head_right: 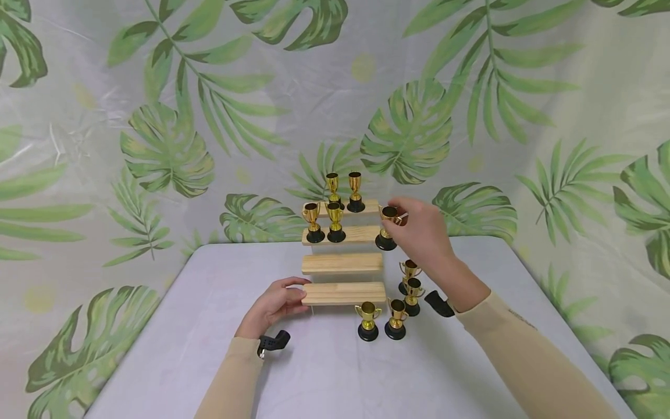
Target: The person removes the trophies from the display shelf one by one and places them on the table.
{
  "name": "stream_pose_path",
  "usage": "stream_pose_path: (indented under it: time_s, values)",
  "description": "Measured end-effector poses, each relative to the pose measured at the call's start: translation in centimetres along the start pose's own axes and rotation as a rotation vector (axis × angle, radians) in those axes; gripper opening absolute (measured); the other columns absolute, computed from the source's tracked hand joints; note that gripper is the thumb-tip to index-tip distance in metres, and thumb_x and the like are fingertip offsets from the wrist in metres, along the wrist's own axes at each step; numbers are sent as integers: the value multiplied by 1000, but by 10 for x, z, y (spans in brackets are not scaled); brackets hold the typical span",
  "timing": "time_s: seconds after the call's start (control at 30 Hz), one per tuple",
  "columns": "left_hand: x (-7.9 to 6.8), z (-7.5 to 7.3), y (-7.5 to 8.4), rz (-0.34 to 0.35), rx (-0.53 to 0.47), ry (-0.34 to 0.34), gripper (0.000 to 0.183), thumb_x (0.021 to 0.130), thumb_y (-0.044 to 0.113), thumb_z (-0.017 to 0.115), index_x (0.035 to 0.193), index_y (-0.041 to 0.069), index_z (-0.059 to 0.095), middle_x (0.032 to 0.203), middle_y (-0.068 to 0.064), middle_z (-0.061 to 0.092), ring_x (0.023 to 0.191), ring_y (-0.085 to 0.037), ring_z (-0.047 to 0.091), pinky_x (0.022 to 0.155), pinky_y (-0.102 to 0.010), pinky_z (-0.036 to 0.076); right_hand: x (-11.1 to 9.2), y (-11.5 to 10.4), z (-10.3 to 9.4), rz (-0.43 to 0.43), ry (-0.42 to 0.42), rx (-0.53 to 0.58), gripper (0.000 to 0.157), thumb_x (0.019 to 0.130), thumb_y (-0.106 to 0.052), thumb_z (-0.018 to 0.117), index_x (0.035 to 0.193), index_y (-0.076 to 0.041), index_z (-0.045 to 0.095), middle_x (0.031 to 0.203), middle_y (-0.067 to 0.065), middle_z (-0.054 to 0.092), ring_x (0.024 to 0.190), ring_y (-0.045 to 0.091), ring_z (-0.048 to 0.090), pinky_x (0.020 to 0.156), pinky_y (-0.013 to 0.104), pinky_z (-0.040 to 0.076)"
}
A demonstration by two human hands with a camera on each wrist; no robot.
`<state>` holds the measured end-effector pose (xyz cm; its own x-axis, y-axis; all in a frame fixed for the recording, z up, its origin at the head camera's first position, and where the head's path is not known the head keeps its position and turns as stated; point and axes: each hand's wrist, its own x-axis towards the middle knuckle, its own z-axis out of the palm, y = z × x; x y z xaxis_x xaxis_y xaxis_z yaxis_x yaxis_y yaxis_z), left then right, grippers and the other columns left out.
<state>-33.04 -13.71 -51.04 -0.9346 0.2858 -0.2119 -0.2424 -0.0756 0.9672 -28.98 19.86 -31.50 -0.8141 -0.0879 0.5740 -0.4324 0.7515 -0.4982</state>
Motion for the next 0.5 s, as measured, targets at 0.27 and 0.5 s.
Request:
stream_pose_path:
  time_s: [0.27,0.5]
  values:
    - [0,0,1,0,-10,-8,45,91,-1,66,135,-3,55,117,-25,62,93,-30,68,80,-39,61,-20,3,-14,-34,4,-36,30,87,-17,78,117,-11,72,97,5,72,76,21,71,60,36,57]
    - [0,1,0,6,-4,0,42,91,-2,65,132,-4,57,112,-24,63,89,-28,68,76,-37,62,-40,12,-20,-85,41,-59,28,85,-15,81,112,-13,74,93,2,73,73,19,72,59,30,56]
